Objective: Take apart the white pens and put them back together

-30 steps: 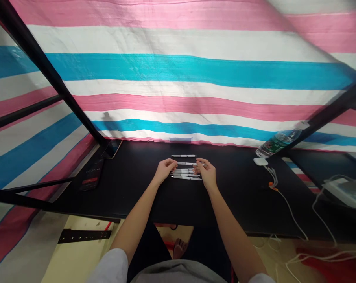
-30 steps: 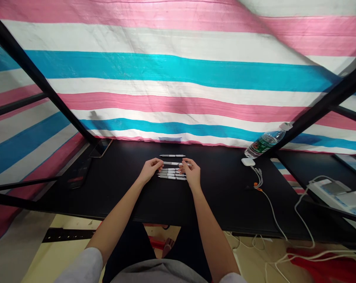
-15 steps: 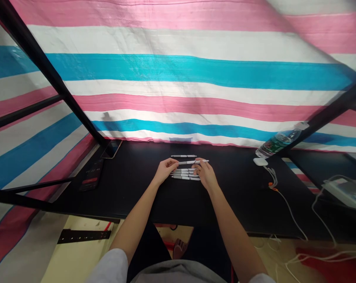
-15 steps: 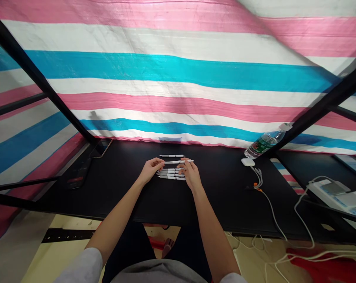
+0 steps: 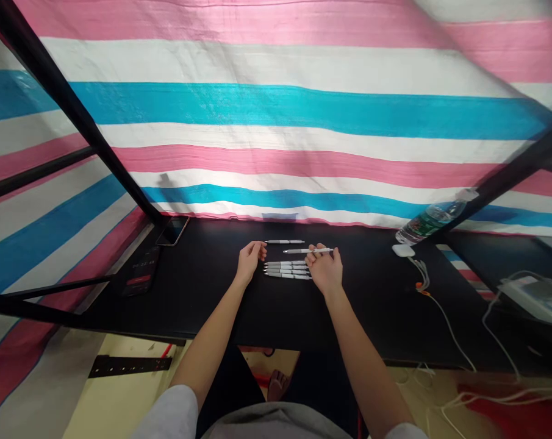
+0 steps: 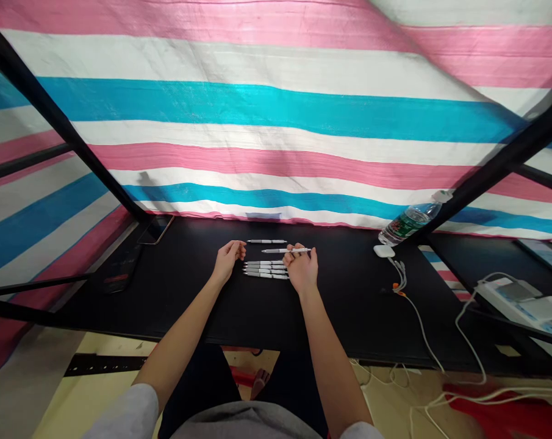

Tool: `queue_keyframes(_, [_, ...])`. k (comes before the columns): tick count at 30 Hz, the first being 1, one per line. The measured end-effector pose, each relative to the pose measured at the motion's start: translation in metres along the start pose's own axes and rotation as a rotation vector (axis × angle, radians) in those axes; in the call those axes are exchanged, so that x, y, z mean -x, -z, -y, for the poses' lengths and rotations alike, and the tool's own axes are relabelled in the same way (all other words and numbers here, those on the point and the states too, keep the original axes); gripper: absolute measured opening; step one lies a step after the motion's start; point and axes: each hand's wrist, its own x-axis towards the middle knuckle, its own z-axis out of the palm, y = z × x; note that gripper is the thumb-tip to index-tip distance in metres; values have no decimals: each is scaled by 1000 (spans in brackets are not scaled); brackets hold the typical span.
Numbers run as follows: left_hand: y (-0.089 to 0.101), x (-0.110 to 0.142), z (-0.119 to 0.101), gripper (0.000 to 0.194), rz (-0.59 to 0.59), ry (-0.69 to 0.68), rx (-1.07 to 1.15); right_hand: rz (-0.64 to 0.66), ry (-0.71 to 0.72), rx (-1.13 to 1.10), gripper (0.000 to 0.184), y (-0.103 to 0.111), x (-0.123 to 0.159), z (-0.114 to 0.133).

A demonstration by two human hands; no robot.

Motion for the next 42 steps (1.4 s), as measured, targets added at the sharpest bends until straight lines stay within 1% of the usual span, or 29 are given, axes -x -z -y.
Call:
queue_keyframes(3, [0, 0, 1, 30, 3, -1, -4, -6, 1, -11, 42, 0, 1, 0])
queue_keyframes(7, [0, 0, 1, 30, -4, -6, -14, 18, 53, 53, 33, 1, -1, 0])
queue_keyframes(10, [0, -1, 0, 30, -6, -4, -30, 19, 76, 55, 29, 1, -1, -1])
queue_keyframes(16, [0, -1, 0, 29, 3, 14, -32, -5, 42, 24, 34, 1, -1, -1])
queue_keyframes(20, [1, 0, 1, 29, 16, 18, -40, -32, 43, 21, 36, 3, -2, -1])
queue_keyframes(31, [1, 1, 1, 30, 42, 28, -74, 50, 47, 20, 25, 7, -4, -2])
queue_keyframes(33, [1, 1, 1, 31, 53, 7, -111, 45, 32, 20, 25, 7, -4, -2])
queue_keyframes(36, [0, 3, -1, 29, 87, -82, -202, 28, -5, 20, 27, 4, -3, -3])
queue_keyframes(38, [-2, 7, -4, 27, 139, -159, -260, 41, -35, 26, 27, 2, -2, -3])
queue_keyframes(40, [-5, 10, -6, 29, 226, -221, -337, 79, -71, 44, 27, -1, 0, -3])
queue_keyframes(42, [-6, 13, -7, 28, 288, -274, -434, 123, -102, 83, 28, -3, 1, -4])
